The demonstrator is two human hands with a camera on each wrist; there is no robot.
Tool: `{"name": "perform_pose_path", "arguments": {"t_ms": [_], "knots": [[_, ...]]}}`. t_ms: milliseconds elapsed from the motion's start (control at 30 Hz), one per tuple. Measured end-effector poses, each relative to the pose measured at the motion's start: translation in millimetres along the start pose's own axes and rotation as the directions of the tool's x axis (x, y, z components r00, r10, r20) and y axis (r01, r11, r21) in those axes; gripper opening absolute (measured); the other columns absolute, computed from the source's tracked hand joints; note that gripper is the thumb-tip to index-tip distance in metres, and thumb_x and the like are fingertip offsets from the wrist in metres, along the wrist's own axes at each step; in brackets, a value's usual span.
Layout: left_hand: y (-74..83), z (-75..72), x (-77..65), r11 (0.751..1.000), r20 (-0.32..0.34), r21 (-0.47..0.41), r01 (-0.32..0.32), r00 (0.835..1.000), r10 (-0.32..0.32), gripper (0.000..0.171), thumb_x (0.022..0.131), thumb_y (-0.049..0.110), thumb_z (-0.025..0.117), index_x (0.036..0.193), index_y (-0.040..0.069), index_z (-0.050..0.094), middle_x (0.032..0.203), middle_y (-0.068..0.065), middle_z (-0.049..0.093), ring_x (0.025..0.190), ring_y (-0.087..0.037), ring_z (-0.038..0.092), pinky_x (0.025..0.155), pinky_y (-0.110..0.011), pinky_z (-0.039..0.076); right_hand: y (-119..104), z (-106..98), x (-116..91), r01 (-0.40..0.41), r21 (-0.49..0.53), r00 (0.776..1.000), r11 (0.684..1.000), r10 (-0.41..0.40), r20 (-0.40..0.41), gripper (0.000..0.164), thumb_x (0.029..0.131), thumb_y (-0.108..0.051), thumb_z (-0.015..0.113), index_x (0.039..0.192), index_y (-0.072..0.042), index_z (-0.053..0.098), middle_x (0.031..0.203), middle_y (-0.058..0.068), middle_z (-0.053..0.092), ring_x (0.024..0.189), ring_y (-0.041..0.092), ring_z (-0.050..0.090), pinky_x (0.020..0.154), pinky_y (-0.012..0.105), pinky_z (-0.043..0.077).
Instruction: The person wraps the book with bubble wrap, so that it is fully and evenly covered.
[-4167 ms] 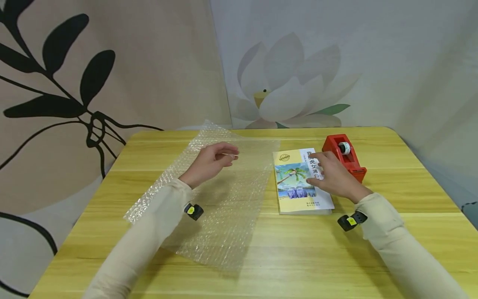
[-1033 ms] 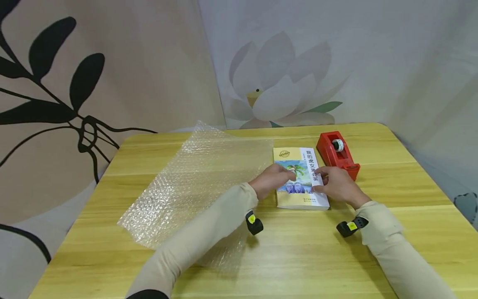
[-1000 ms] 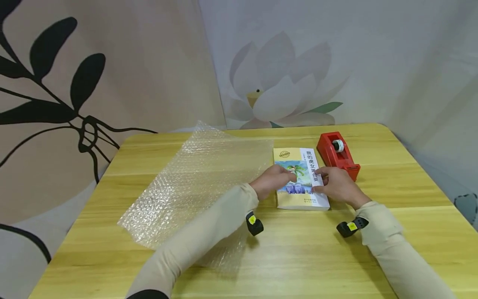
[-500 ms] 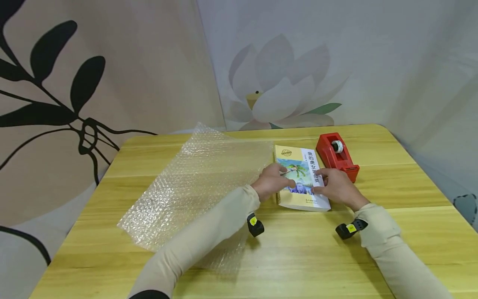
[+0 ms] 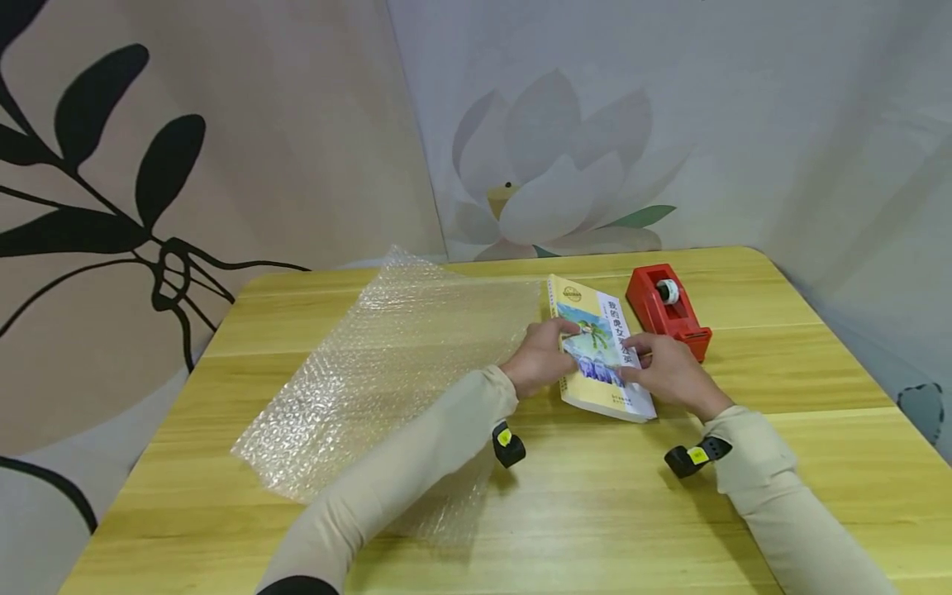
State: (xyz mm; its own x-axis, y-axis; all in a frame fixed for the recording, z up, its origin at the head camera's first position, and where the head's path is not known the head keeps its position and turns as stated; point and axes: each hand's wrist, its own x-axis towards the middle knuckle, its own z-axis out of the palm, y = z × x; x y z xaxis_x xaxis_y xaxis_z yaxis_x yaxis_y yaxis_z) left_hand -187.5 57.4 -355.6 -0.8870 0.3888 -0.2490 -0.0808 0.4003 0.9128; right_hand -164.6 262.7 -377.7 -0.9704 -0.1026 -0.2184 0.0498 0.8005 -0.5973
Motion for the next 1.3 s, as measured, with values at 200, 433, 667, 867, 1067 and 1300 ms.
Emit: {"name": "perform_pose_path", "arguments": {"t_ms": [200, 433, 667, 867, 1067, 1300], "knots": [[5.3, -6.7, -3.8, 0.986, 0.030, -0.165, 0.014, 1.000, -0.009, 0.068, 0.085, -0.020, 0.055, 0.148, 0.003, 0.044, 0.138, -0.022, 0.056, 0.102, -0.025, 0.070, 0.072, -0.024, 0.060, 0.5, 1.6, -1.8, 0.016, 0.084, 1.000, 0.996, -0.015, -0.012, 0.054, 0.099, -0.029, 0.062, 0.142, -0.001, 0.047, 0.139, 0.027, 0.055, 0.120, 0.042, 0.059, 0.098, 0.051, 0.056], [8.1, -19.0, -10.1, 0.966, 0.038, -0.259, -0.021, 0.999, 0.032, 0.064, 0.087, -0.019, 0.054, 0.145, 0.005, 0.046, 0.139, -0.017, 0.054, 0.105, -0.027, 0.068, 0.081, -0.031, 0.062, -1.5, 1.7, 0.6, -0.001, 0.275, 1.000, 0.961, -0.004, 0.018, 0.058, 0.103, -0.032, 0.055, 0.151, -0.008, 0.034, 0.148, 0.024, 0.044, 0.131, 0.043, 0.050, 0.106, 0.054, 0.051], [4.1, -35.1, -18.9, 0.970, 0.037, -0.235, -0.066, 0.996, 0.077, 0.059, 0.090, -0.015, 0.055, 0.144, 0.007, 0.048, 0.138, -0.017, 0.049, 0.091, -0.018, 0.057, 0.069, -0.024, 0.052, -10.5, -3.3, 0.9, 0.040, 0.370, 0.999, 0.928, -0.036, -0.017, 0.060, 0.101, -0.027, 0.059, 0.152, -0.009, 0.032, 0.150, 0.022, 0.043, 0.132, 0.039, 0.049, 0.102, 0.043, 0.053], [-3.7, -53.0, -30.2, 0.987, 0.036, -0.137, -0.089, 0.995, 0.095, 0.060, 0.093, -0.009, 0.058, 0.147, 0.012, 0.046, 0.149, -0.014, 0.042, 0.112, -0.024, 0.061, 0.080, -0.027, 0.057, -25.0, -0.8, 0.7, 0.059, 0.377, 0.997, 0.924, -0.037, -0.065, 0.060, 0.097, -0.017, 0.063, 0.151, -0.011, 0.036, 0.149, 0.021, 0.041, 0.131, 0.043, 0.050, 0.109, 0.053, 0.048], [-14.3, -67.4, -37.2, 0.988, 0.027, -0.118, -0.099, 0.994, 0.103, 0.060, 0.093, -0.008, 0.059, 0.148, 0.011, 0.045, 0.155, -0.010, 0.039, 0.120, -0.031, 0.060, 0.085, -0.029, 0.056, -39.0, 5.2, 4.1, 0.073, 0.367, 0.996, 0.928, -0.045, -0.082, 0.061, 0.095, -0.015, 0.065, 0.150, -0.012, 0.039, 0.145, 0.020, 0.044, 0.126, 0.040, 0.054, 0.105, 0.049, 0.053], [-25.4, -80.4, -44.0, 0.986, 0.010, -0.149, -0.073, 0.997, 0.075, 0.062, 0.093, -0.011, 0.057, 0.149, 0.011, 0.044, 0.152, -0.012, 0.037, 0.109, -0.027, 0.061, 0.082, -0.026, 0.055, -53.1, 13.8, 10.6, 0.085, 0.356, 0.996, 0.931, -0.067, -0.063, 0.061, 0.095, -0.013, 0.065, 0.150, -0.011, 0.039, 0.144, 0.019, 0.045, 0.123, 0.038, 0.056, 0.103, 0.044, 0.054]]}}
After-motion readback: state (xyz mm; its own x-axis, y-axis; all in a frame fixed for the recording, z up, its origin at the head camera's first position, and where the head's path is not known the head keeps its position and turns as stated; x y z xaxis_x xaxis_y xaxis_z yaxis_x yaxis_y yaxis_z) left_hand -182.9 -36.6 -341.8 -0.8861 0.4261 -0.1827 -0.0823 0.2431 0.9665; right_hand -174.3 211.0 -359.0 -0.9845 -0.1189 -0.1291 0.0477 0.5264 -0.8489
